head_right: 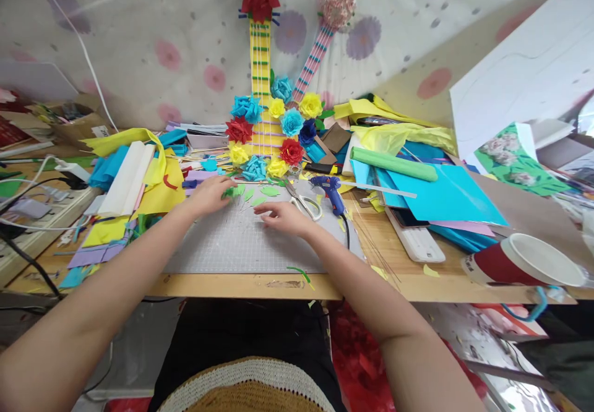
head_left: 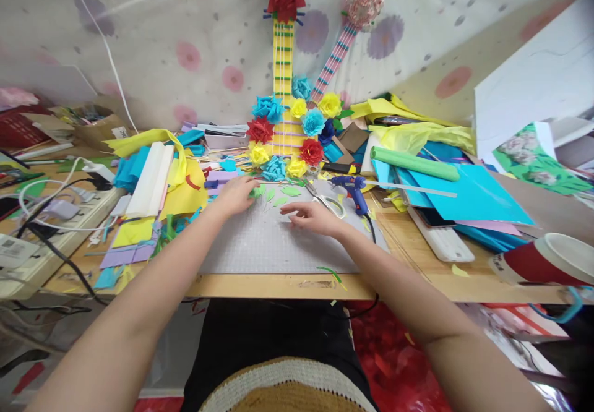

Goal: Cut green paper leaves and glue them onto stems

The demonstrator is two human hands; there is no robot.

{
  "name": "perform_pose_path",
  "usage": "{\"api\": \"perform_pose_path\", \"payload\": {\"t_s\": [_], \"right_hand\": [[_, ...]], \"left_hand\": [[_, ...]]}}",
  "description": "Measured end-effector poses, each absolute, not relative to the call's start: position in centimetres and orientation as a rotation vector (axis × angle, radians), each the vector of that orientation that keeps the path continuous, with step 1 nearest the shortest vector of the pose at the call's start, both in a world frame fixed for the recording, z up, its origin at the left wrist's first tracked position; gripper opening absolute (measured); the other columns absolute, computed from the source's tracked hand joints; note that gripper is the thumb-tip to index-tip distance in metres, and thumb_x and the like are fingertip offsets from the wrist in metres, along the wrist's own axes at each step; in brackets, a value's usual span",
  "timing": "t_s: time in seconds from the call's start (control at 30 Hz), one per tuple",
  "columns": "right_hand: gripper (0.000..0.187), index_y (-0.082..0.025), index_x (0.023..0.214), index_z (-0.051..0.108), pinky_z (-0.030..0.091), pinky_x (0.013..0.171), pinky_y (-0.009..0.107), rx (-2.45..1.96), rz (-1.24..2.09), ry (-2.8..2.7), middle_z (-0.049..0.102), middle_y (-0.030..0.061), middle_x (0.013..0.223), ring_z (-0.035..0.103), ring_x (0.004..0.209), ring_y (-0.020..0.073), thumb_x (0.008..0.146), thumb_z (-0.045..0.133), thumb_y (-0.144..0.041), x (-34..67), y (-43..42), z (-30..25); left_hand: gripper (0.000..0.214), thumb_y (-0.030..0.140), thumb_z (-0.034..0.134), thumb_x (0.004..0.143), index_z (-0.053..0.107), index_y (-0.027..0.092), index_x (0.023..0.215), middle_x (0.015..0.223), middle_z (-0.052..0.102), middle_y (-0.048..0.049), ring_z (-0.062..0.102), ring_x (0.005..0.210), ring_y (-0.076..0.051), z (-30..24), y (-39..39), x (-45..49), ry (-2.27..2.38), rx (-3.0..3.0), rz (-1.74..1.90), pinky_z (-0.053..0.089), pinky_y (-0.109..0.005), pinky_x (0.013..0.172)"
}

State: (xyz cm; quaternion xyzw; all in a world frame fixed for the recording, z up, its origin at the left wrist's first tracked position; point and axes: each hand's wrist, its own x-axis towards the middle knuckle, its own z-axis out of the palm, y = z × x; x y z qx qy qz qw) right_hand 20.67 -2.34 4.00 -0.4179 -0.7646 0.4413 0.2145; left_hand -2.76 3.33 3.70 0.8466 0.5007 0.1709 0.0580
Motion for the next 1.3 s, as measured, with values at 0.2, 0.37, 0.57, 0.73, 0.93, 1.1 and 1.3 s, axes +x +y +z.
{"api": "perform_pose_path", "payload": {"t_s": [0.2, 0.37, 0.57, 0.73, 0.93, 1.1, 1.3], "right_hand": [[0.039, -0.024, 0.113, 0.062, 0.045, 0.074, 0.024, -1.098, 0.951, -2.334, 0.068, 0.0002, 0.104, 0.062, 0.069, 0.0089, 0.077, 0.049, -0.013, 17.5, -1.3, 2.9], [0.033, -0.022, 0.104, 0.066, 0.041, 0.067, 0.022, -1.095, 0.813, -2.38, 0.069, 0.0003, 0.094, 0.057, 0.064, 0.009, 0.077, 0.049, -0.015, 16.8, -0.8, 2.5], [0.033, -0.021, 0.106, 0.064, 0.043, 0.063, 0.02, -0.946, 1.047, -2.273, 0.068, 0.0008, 0.098, 0.055, 0.062, 0.007, 0.078, 0.048, -0.017, 17.0, -0.4, 2.4], [0.028, -0.02, 0.102, 0.063, 0.045, 0.065, 0.024, -1.286, 0.878, -2.127, 0.067, 0.0029, 0.097, 0.059, 0.07, 0.0113, 0.082, 0.045, -0.026, 20.0, -0.1, 3.5], [0.04, -0.01, 0.102, 0.058, 0.043, 0.08, 0.034, -2.218, 0.083, -2.226, 0.061, 0.0186, 0.102, 0.057, 0.099, 0.028, 0.078, 0.052, -0.041, 24.4, -0.2, 4.3], [0.053, -0.007, 0.106, 0.054, 0.045, 0.075, 0.038, -2.372, 0.14, -2.219, 0.062, 0.0203, 0.097, 0.06, 0.095, 0.0317, 0.079, 0.046, -0.052, 24.6, -0.1, 3.7], [0.032, -0.018, 0.08, 0.06, 0.045, 0.068, 0.03, -2.24, 0.452, -1.888, 0.066, 0.0084, 0.083, 0.062, 0.083, 0.0245, 0.076, 0.048, -0.048, 25.5, 0.3, 3.8]], "left_hand": [[0.019, 0.032, 0.051, 0.079, 0.06, 0.016, 0.081, 0.086, 0.064, -0.0066, 0.061, 0.071, -0.015, 2.4, 0.7, 1.0, 1.312, 1.427, 0.899, 0.05, -0.029, 0.064], [0.018, 0.033, 0.054, 0.078, 0.059, 0.016, 0.075, 0.064, 0.058, -0.0016, 0.052, 0.05, -0.01, 2.0, 0.1, 2.3, 1.341, 1.126, 0.878, 0.035, -0.018, 0.038], [0.017, 0.032, 0.062, 0.071, 0.058, 0.016, 0.066, 0.053, 0.05, 0.0019, 0.04, 0.044, -0.006, 2.0, -0.1, 1.7, 1.256, 1.073, 0.912, 0.019, -0.016, 0.037], [0.018, 0.032, 0.065, 0.066, 0.062, 0.015, 0.069, 0.073, 0.06, -0.0033, 0.048, 0.057, -0.007, 2.3, -0.3, 1.1, 1.208, 1.036, 1.013, 0.018, -0.015, 0.038], [0.021, 0.031, 0.068, 0.064, 0.058, 0.015, 0.071, 0.08, 0.061, -0.0027, 0.044, 0.052, -0.003, 2.2, -0.1, 1.0, 1.058, 0.939, 1.025, 0.016, -0.014, 0.036], [0.023, 0.028, 0.072, 0.062, 0.058, 0.013, 0.071, 0.063, 0.052, 0.0005, 0.04, 0.046, -0.002, 2.3, -0.5, 1.1, 0.945, 0.876, 0.933, 0.016, -0.012, 0.034], [0.011, 0.016, 0.068, 0.067, 0.058, 0.01, 0.068, 0.06, 0.048, 0.0009, 0.039, 0.044, 0.0, 2.6, -0.4, 0.6, 0.925, 0.704, 0.87, 0.017, -0.009, 0.032]]}}
